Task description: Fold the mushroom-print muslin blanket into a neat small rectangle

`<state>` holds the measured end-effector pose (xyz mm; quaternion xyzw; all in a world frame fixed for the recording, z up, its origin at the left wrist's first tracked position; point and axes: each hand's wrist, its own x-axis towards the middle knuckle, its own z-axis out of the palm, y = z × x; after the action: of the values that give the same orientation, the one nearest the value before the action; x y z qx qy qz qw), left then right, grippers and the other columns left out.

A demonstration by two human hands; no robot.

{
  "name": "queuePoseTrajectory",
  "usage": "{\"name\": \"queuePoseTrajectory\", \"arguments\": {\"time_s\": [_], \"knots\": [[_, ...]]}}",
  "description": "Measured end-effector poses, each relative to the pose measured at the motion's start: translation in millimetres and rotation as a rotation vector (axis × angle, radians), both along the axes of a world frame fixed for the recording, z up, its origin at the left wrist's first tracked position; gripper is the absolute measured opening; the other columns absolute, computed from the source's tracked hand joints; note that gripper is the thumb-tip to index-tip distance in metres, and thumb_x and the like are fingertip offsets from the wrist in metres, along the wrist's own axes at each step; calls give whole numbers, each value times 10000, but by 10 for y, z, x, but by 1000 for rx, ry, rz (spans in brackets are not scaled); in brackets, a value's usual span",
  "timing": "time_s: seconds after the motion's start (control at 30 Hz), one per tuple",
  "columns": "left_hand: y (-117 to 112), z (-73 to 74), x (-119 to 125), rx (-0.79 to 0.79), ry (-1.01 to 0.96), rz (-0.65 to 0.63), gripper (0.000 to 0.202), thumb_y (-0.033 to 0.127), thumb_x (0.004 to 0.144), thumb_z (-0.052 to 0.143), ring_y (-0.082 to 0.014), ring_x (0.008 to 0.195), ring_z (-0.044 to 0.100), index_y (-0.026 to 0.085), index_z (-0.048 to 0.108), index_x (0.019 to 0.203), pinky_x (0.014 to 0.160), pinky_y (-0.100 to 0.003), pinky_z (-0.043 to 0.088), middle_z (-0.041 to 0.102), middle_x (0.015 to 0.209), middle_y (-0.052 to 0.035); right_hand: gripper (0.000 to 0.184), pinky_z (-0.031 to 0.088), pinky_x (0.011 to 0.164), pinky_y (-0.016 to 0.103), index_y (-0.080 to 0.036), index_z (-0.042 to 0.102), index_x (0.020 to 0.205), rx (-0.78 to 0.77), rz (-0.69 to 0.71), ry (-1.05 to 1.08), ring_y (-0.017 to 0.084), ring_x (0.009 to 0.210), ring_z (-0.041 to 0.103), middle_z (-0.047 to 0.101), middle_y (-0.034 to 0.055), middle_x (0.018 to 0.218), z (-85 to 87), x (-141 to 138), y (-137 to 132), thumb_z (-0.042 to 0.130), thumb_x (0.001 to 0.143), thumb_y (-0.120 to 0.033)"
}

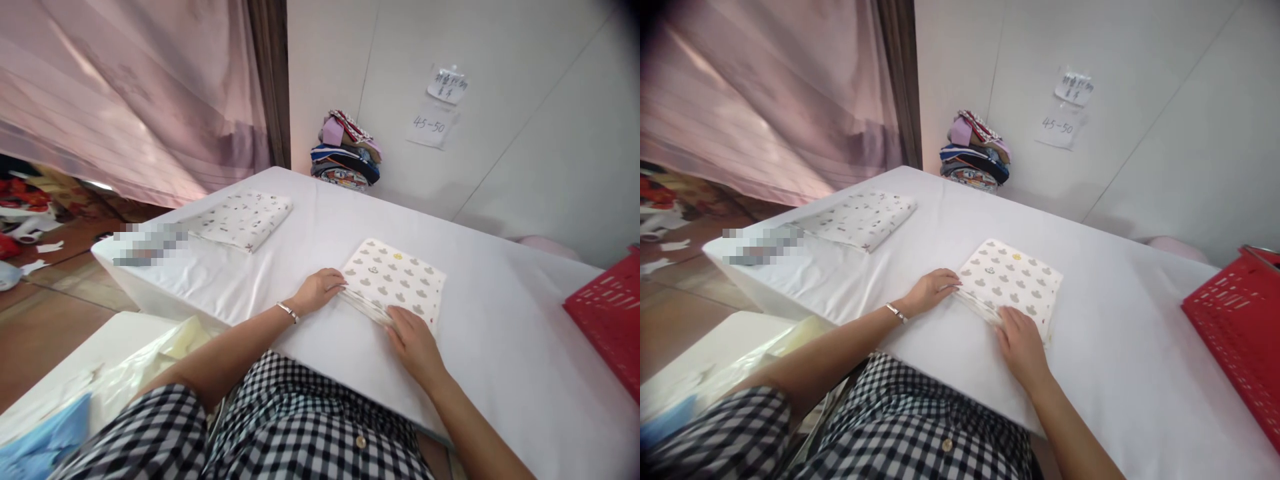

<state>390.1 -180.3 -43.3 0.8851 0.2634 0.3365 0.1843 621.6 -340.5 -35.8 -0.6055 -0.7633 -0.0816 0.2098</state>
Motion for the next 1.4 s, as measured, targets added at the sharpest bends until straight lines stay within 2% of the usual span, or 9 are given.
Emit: {"name": "queuePoseTrajectory", "arguments": {"time_s": [0.17, 0.37, 0.63, 0.8, 0.9, 1.0, 1.2, 1.4], "knots": [[5, 23, -24, 28, 9, -27, 210, 278, 878, 498, -152, 949, 588, 199, 655, 993, 830, -303, 506, 628, 1026, -65, 267, 470, 779, 376, -209, 611, 1052, -33, -10, 63, 229, 893, 562, 628, 77, 988, 137, -117, 230, 394, 916, -283], [6, 84, -23, 66, 1, -72, 183, 246, 873, 499, -147, 925, 574, 180, 646, 960, 802, -281, 501, 621, 988, -69, 229, 468, 698, 343, -227, 640, 955, -28, -21, 49, 217, 827, 552, 611, 66, 881, 111, -211, 410, 423, 906, -281], [-9, 75, -33, 198, 111, -42, 179, 205, 897, 428, -164, 856, 552, 166, 602, 900, 736, -295, 484, 613, 878, -65, 239, 446, 682, 320, -222, 632, 868, 42, 20, 136, 194, 760, 547, 594, 56, 802, 5, -263, 393, 398, 916, -231], [3, 151, 7, 134, 86, -97, 140, 222, 879, 465, -169, 907, 534, 172, 571, 957, 781, -306, 470, 589, 965, -71, 222, 424, 674, 304, -205, 602, 842, 43, 0, 148, 181, 750, 534, 576, 50, 788, -1, -303, 405, 392, 914, -210], [7, 182, 70, 110, 126, -146, 140, 197, 880, 449, -170, 882, 531, 186, 575, 940, 772, -314, 457, 589, 925, -59, 206, 406, 659, 289, -193, 585, 822, 21, -9, 144, 170, 738, 523, 559, 43, 773, 7, -311, 412, 401, 911, -216], [-7, 172, 105, 123, 181, -160, 147, 151, 871, 424, -170, 835, 523, 182, 567, 868, 751, -320, 441, 575, 847, -50, 199, 387, 647, 280, -188, 567, 808, 1, -9, 149, 164, 725, 508, 544, 38, 764, 2, -311, 406, 399, 911, -215], [-44, 139, 49, 168, 213, -143, 121, 120, 840, 422, -178, 826, 494, 175, 529, 848, 747, -329, 420, 564, 859, -54, 175, 371, 673, 286, -188, 538, 797, -44, 10, 179, 166, 744, 497, 530, 33, 768, -30, -311, 384, 400, 905, -189], [-107, 275, 159, 72, 154, -156, 58, 136, 805, 481, -174, 846, 500, 179, 506, 835, 762, -324, 407, 568, 870, -41, 146, 354, 666, 285, -184, 518, 792, -71, 4, 200, 167, 743, 480, 521, 28, 770, -39, -327, 382, 412, 893, -178]]}}
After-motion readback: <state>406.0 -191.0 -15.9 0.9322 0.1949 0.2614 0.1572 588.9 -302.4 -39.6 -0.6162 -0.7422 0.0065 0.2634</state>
